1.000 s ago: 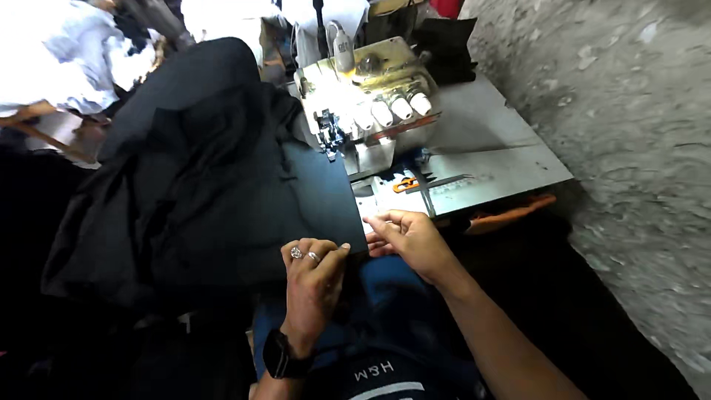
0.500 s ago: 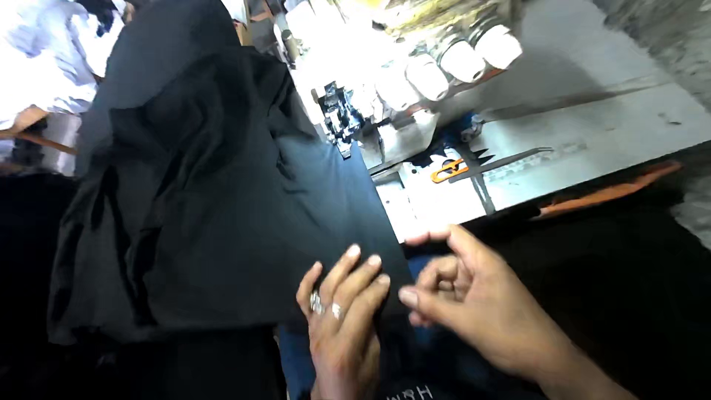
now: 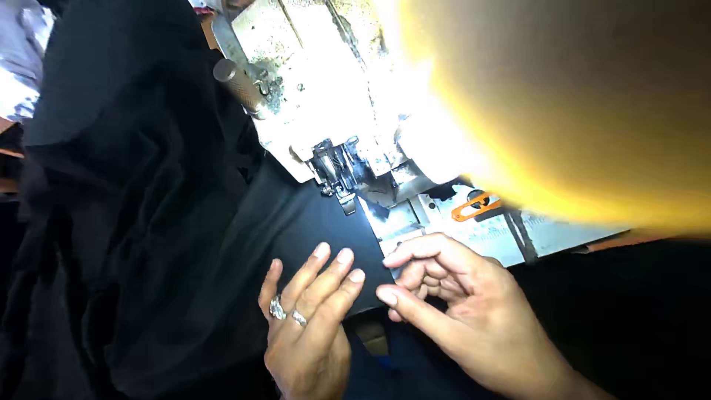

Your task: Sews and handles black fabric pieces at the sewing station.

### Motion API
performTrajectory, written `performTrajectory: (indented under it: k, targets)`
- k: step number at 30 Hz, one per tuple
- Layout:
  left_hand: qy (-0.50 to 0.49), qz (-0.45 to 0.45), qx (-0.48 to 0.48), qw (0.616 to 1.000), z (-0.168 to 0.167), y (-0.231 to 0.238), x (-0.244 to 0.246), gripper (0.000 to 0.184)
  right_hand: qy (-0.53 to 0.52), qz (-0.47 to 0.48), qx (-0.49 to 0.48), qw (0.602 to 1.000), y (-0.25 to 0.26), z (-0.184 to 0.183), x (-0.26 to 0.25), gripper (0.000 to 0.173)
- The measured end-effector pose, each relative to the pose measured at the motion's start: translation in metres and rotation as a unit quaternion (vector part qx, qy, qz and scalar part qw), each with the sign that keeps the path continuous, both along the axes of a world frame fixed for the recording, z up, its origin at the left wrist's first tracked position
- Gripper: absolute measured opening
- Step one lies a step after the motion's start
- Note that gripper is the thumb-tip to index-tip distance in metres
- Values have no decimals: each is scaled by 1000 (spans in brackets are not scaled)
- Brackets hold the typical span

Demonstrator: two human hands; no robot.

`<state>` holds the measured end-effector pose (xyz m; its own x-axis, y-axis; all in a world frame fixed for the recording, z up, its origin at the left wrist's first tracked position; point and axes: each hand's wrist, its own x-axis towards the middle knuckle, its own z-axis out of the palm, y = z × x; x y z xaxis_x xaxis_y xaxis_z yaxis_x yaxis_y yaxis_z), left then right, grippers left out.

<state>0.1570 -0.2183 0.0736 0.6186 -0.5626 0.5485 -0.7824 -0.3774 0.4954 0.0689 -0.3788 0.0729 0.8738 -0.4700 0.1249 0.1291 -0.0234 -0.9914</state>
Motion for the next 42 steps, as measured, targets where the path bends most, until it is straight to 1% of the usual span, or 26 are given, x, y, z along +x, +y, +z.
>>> performTrajectory:
  k: [2,5,8,11,13,16,19,22,23,25,26,27,28,30,31,32,33,34,35,36,37,38,39,40,41,42]
  targets:
    - [3,4,-1,1000,3,-5,13,29,-6,-8,-34,999,-6,3,14,15]
    - [19,12,17,1000,7,-11,30,34,1,-45,-76,996,-10,5,31,13]
    - [35,13,25,999,11,-15,46,37,3,-70,-82,994,-5,3,33,15]
    - [48,38,21,998,13,-20,53,38,-3,-38,-53,998,-1,4,23,21]
    - [51,70,36,996,13,-21,50,43,-8,-11,-29,999,0,6,13,21]
    - [35,111,59,991,13,-15,38,47,-10,34,1,999,0,6,0,15]
    - [25,131,78,988,19,-2,19,45,8,55,19,998,2,2,-5,13]
    - [30,131,61,989,26,-2,-7,38,44,47,15,998,1,-2,-1,17]
    - [50,113,52,991,26,-7,-17,35,53,40,14,998,-1,-3,2,19]
    - [83,49,63,993,17,-25,-32,25,72,20,6,997,-7,-2,11,22]
    - [92,19,74,993,10,-33,-35,22,82,5,4,997,-10,-2,15,19]
    - [106,-6,77,991,7,-37,-34,23,84,-8,11,996,-13,-3,19,16]
    - [122,-26,78,989,11,-37,-30,24,81,-18,17,996,-17,-3,22,15]
    - [158,-64,72,983,33,-24,-27,30,72,-36,14,997,-20,1,21,17]
    - [155,-71,60,984,47,-12,-23,31,71,-43,5,997,-19,4,17,16]
    - [137,-72,45,987,62,-1,-16,27,69,-52,-9,996,-18,6,12,15]
    - [106,-72,45,991,76,10,-6,24,62,-61,-25,996,-16,8,7,16]
    - [67,-74,61,993,87,17,6,26,54,-69,-38,995,-13,8,2,16]
    - [34,-89,93,991,93,21,19,31,41,-76,-50,995,-9,8,-4,16]
    - [5,-110,141,984,94,20,33,40,23,-78,-64,995,-5,7,-8,14]
    - [-6,-132,189,973,91,17,47,49,3,-77,-81,994,-2,7,-12,12]
    - [5,-151,219,964,85,15,58,52,-14,-73,-101,992,1,8,-15,9]
    - [32,-174,223,959,81,16,64,46,-24,-69,-118,990,2,9,-19,9]
    - [62,-193,204,958,79,18,67,32,-27,-70,-130,989,1,10,-22,10]
    - [89,-201,176,960,79,22,67,20,-21,-77,-130,988,0,9,-26,12]
    - [115,-187,154,963,79,26,67,12,-8,-84,-110,990,-2,6,-29,15]
